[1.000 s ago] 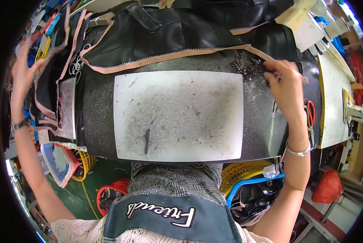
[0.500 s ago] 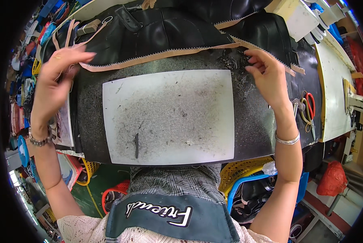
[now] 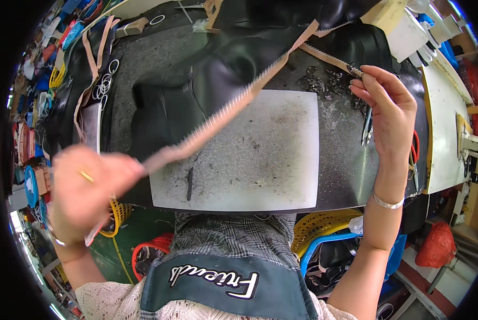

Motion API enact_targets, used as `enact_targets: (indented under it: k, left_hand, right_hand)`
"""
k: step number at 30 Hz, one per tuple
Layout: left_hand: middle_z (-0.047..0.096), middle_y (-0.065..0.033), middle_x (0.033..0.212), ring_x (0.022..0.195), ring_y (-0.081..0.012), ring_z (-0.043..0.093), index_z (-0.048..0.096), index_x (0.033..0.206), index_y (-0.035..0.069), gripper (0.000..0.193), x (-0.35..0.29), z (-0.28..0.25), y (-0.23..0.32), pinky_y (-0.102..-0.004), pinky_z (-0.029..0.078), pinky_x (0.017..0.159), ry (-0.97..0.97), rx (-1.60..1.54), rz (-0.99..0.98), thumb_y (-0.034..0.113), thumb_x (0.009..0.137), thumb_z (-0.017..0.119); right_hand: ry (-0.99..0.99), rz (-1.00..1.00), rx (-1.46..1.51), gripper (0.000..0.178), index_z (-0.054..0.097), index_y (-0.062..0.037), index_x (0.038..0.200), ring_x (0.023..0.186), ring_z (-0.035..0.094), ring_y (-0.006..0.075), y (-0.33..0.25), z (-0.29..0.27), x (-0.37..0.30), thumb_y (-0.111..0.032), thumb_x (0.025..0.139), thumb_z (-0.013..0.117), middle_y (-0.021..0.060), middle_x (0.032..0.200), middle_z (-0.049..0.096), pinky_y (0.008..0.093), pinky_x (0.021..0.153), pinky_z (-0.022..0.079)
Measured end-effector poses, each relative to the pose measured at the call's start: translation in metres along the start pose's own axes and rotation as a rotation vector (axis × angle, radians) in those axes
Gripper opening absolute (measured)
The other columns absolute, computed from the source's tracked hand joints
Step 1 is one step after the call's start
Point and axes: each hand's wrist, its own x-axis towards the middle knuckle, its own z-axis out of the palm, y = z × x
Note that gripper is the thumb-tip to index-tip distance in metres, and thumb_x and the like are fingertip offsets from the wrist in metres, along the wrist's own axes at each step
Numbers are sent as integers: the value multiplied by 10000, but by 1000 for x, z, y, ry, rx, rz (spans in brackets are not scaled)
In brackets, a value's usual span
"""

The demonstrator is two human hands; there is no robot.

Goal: The person is punching holes and setting rivets into leather shoe uppers using a hammer and a punch tool, and removing masking tape from the leather.

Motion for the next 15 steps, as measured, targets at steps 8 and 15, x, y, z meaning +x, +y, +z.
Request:
enact_targets:
  k: [8, 15]
  left_hand:
    - [673, -130, 986, 937, -220, 654, 634, 1070, -38, 197, 37, 53, -70, -318, 500, 857, 445, -179, -359, 88, 994, 502]
    - [639, 25, 769, 668, -39, 547, 723, 1011, 13, 279, 66, 53, -140, -218, 446, 550, -487, -658, -656, 272, 944, 643]
  right_hand:
    - [-503, 116, 67, 258, 616, 25, 1110, 811, 694, 153, -21, 119, -60, 101, 865, 635, 75, 858, 644, 252, 717, 583]
    - [-702, 14, -60, 134, 615, 13, 1062, 744, 575, 98, 10, 162, -69, -6, 932, 588, 83, 787, 604, 255, 680, 489]
